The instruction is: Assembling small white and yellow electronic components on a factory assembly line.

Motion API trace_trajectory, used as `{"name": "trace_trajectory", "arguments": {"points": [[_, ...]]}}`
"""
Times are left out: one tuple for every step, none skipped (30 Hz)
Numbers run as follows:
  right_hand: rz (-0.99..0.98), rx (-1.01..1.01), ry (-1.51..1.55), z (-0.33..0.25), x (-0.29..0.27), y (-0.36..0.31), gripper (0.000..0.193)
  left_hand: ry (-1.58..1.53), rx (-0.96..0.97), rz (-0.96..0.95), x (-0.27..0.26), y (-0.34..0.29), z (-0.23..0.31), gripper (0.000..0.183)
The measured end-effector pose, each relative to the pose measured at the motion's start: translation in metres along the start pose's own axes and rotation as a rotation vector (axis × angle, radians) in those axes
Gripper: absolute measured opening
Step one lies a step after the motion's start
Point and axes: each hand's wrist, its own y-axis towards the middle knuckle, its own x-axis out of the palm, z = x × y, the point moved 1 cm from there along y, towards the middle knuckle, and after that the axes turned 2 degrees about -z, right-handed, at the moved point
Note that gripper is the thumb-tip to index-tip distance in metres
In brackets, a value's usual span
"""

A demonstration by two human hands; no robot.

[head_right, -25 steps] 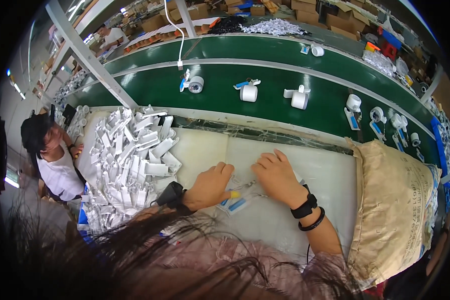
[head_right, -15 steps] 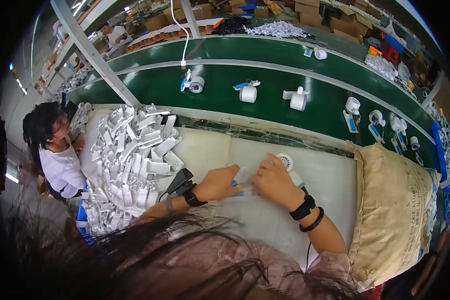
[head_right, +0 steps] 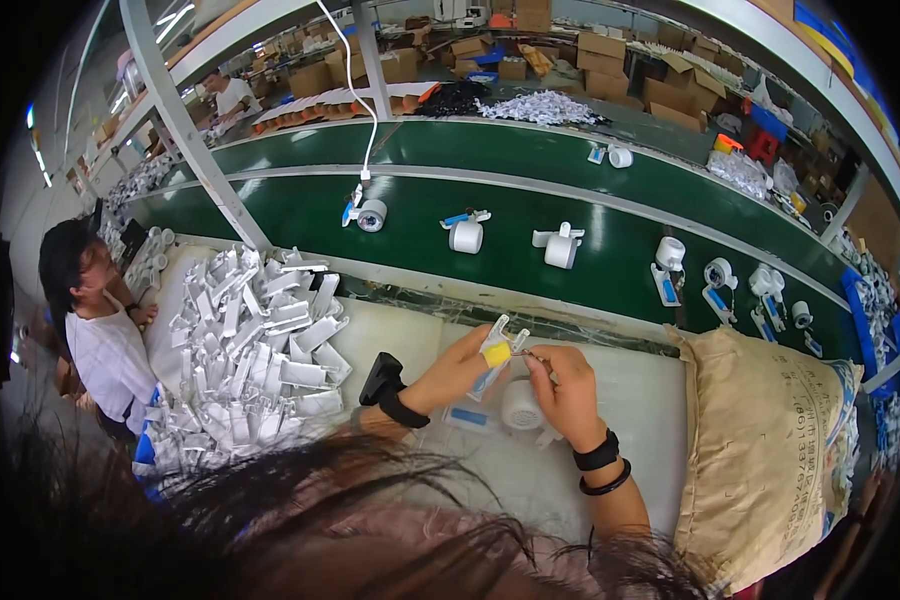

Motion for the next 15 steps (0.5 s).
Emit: {"name": "trace_trajectory", "arguments": {"points": [[-0.011, 0.149, 0.161, 0.002, 0.0, 0.0, 0.015, -0.047, -0.025, 0.049, 0.001, 0.001, -0.004, 0.026], [-0.01, 0.152, 0.161, 0.003, -0.001, 0.001, 0.015, -0.094, -0.051, 0.099, 0.002, 0.002, -0.007, 0.025], [-0.009, 0.096, 0.156, 0.001, -0.003, 0.003, 0.017, -0.095, -0.054, 0.097, 0.003, 0.005, -0.01, 0.025], [-0.013, 0.045, 0.157, -0.001, -0.004, 0.002, 0.018, -0.087, 0.011, 0.128, 0.004, 0.004, -0.013, 0.025], [-0.017, 0.054, 0.161, -0.001, -0.005, 0.002, 0.018, -0.079, 0.076, 0.159, 0.005, 0.004, -0.016, 0.025], [-0.016, 0.011, 0.066, -0.001, -0.007, 0.003, 0.019, -0.083, 0.066, 0.162, 0.006, 0.002, -0.017, 0.025], [-0.016, -0.034, -0.029, -0.001, -0.007, 0.003, 0.02, -0.121, 0.035, 0.138, 0.008, 0.001, -0.013, 0.025], [-0.022, -0.029, -0.026, -0.001, -0.006, 0.001, 0.02, -0.16, 0.004, 0.113, 0.01, -0.001, -0.012, 0.025], [-0.001, -0.016, -0.016, 0.0, -0.005, -0.001, 0.02, -0.164, -0.002, 0.118, 0.011, -0.002, -0.015, 0.025], [0.022, -0.004, -0.01, 0.001, -0.004, -0.002, 0.02, -0.079, 0.06, 0.113, 0.012, -0.002, -0.016, 0.026], [0.018, 0.0, -0.011, 0.0, -0.004, -0.002, 0.02, 0.007, 0.124, 0.109, 0.013, -0.003, -0.018, 0.028], [0.04, -0.093, -0.032, -0.004, -0.004, 0.001, 0.02, 0.003, 0.121, 0.111, 0.015, -0.003, -0.018, 0.028], [0.064, -0.185, -0.055, -0.007, -0.004, 0.001, 0.019, 0.01, 0.126, 0.11, 0.016, -0.004, -0.018, 0.029], [0.062, -0.182, -0.056, -0.008, -0.004, 0.001, 0.019, 0.016, 0.132, 0.11, 0.018, -0.005, -0.017, 0.031], [0.086, -0.202, -0.054, -0.009, -0.003, 0.001, 0.019, 0.014, 0.131, 0.11, 0.019, -0.006, -0.014, 0.031]]}}
